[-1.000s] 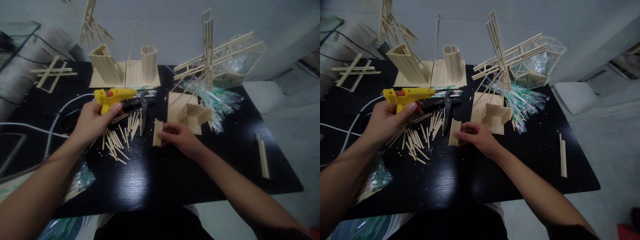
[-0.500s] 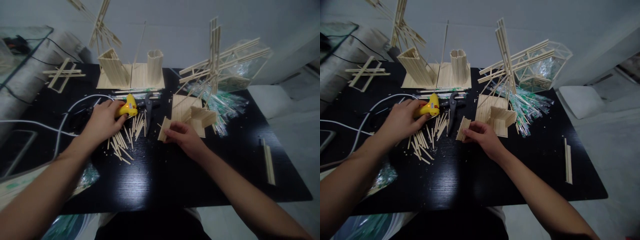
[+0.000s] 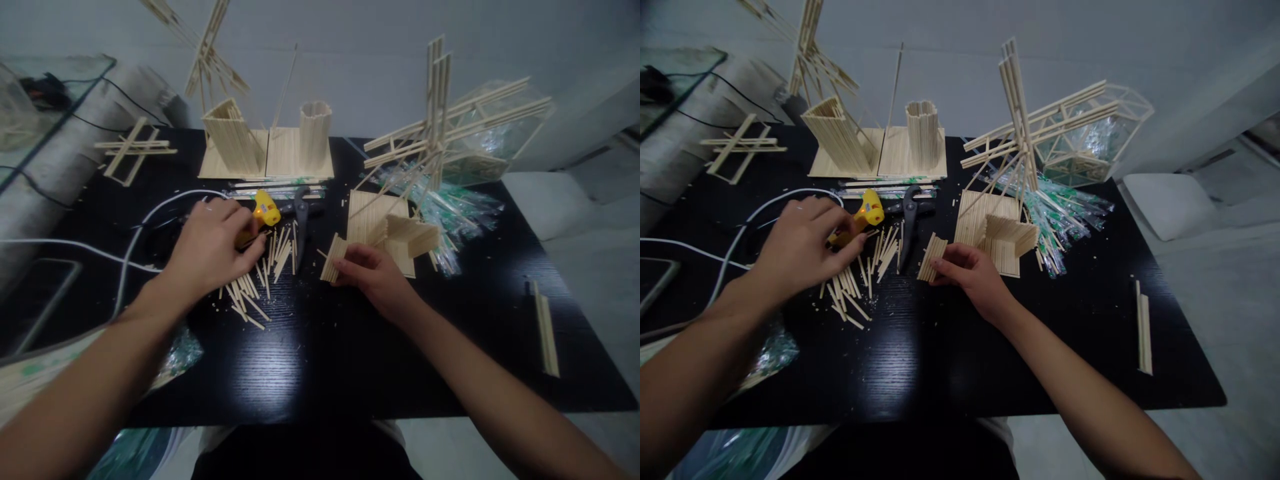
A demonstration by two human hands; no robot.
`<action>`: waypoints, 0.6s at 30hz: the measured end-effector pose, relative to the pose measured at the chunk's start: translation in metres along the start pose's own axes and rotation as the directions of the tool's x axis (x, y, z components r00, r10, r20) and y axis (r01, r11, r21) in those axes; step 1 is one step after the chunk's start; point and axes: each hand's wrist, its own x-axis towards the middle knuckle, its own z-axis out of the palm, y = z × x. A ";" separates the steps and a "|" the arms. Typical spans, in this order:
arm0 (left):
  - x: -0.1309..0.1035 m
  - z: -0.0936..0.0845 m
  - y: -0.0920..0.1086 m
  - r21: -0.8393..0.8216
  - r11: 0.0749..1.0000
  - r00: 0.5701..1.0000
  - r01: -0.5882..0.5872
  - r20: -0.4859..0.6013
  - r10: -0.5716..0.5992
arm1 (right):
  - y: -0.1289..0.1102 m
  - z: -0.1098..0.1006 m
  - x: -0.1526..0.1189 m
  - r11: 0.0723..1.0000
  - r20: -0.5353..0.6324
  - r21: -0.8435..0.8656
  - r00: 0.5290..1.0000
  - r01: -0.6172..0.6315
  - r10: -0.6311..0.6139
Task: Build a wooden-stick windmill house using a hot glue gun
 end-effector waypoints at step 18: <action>-0.004 -0.011 0.012 -0.084 0.996 0.886 -0.022 0.460 0.058 | 0.002 -0.001 0.002 1.000 -0.006 -0.011 1.000 0.020 -0.020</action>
